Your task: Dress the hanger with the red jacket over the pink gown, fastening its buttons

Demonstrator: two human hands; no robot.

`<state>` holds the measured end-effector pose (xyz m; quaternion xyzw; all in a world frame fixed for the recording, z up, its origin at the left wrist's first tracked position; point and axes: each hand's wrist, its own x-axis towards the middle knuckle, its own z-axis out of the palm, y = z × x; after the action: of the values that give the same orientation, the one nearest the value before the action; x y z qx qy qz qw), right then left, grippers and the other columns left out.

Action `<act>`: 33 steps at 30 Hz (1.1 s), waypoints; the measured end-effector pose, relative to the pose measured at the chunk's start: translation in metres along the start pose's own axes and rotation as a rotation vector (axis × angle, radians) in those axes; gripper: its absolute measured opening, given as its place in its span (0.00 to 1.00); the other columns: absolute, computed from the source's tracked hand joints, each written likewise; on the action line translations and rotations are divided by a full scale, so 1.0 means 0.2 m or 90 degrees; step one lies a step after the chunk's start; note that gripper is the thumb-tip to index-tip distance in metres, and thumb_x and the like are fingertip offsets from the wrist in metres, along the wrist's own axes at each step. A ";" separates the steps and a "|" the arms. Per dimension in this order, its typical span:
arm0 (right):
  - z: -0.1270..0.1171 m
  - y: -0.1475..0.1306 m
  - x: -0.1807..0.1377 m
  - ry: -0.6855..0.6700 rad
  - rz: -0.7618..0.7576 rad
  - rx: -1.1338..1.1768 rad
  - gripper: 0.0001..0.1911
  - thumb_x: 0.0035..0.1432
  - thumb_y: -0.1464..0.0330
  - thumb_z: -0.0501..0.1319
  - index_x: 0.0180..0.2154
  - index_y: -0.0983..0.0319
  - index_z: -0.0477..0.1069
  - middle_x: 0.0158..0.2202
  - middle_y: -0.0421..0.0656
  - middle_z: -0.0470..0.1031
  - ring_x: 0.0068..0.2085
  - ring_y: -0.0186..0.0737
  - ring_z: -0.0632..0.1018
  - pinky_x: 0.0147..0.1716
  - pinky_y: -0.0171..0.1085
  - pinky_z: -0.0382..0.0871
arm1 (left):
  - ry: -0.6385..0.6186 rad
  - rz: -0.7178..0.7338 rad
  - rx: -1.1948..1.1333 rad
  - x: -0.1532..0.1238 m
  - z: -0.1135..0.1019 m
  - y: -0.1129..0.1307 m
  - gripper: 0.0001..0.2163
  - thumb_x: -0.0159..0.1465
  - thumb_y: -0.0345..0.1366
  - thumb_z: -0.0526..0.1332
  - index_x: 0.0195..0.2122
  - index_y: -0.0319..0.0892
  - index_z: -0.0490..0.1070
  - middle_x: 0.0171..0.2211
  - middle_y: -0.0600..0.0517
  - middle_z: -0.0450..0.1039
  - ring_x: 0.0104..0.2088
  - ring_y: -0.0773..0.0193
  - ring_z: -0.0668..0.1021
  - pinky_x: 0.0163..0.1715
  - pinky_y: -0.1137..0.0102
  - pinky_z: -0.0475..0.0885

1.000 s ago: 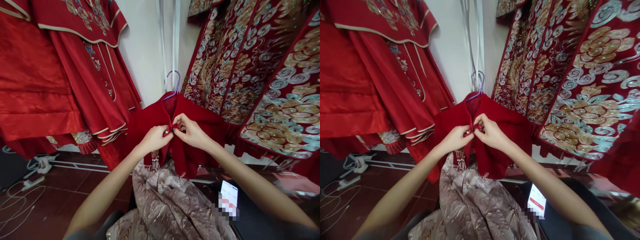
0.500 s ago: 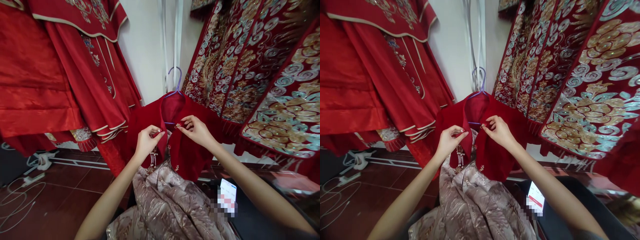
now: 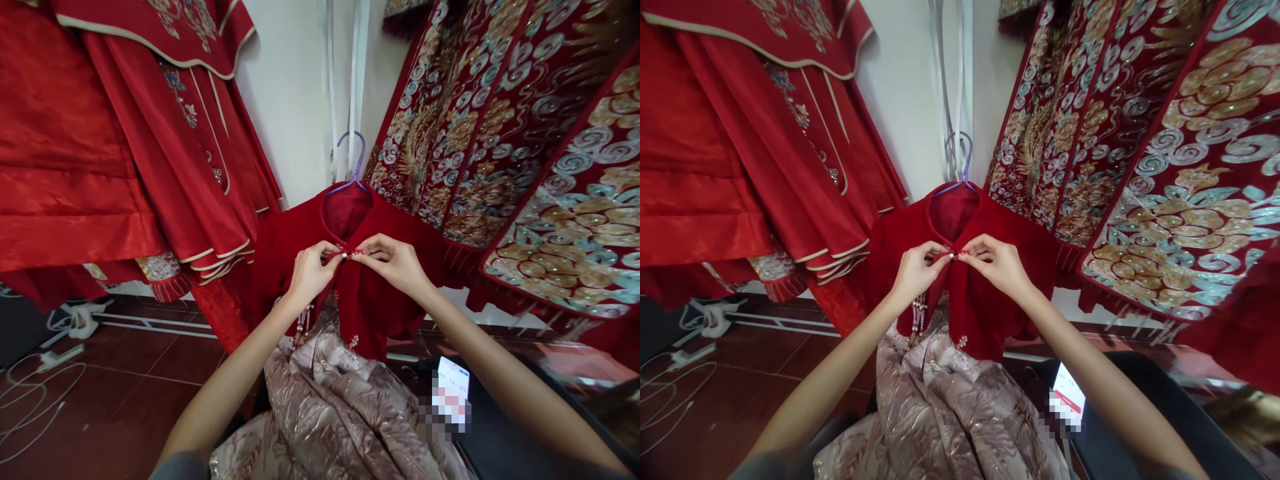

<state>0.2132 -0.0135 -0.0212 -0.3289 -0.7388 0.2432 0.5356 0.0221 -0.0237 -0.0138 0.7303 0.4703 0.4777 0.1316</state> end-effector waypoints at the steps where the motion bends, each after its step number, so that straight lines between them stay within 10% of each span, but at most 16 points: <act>1: 0.00 -0.01 0.00 -0.006 -0.006 -0.002 0.15 0.53 0.55 0.67 0.36 0.60 0.74 0.35 0.44 0.79 0.38 0.41 0.80 0.40 0.41 0.78 | -0.001 0.003 0.004 0.00 0.00 0.00 0.04 0.60 0.34 0.63 0.36 0.45 0.75 0.37 0.51 0.81 0.37 0.61 0.81 0.40 0.67 0.75; 17: 0.03 -0.08 -0.03 0.066 -0.095 -0.099 0.08 0.59 0.63 0.62 0.39 0.58 0.76 0.39 0.42 0.80 0.40 0.41 0.81 0.42 0.41 0.79 | -0.112 0.229 0.352 0.01 -0.07 0.12 0.06 0.60 0.36 0.57 0.38 0.43 0.69 0.33 0.48 0.73 0.33 0.60 0.76 0.30 0.69 0.67; 33: 0.00 -0.02 0.05 0.008 -0.038 0.001 0.13 0.53 0.62 0.68 0.39 0.61 0.74 0.37 0.43 0.80 0.39 0.41 0.81 0.40 0.40 0.80 | -0.173 0.283 0.365 0.12 -0.09 0.12 0.09 0.65 0.38 0.55 0.31 0.42 0.70 0.29 0.52 0.75 0.29 0.64 0.75 0.25 0.72 0.60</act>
<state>0.2102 -0.0099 -0.0118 -0.3079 -0.7447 0.2251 0.5477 0.0234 -0.0211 0.0235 0.8781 0.3933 0.2428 -0.1239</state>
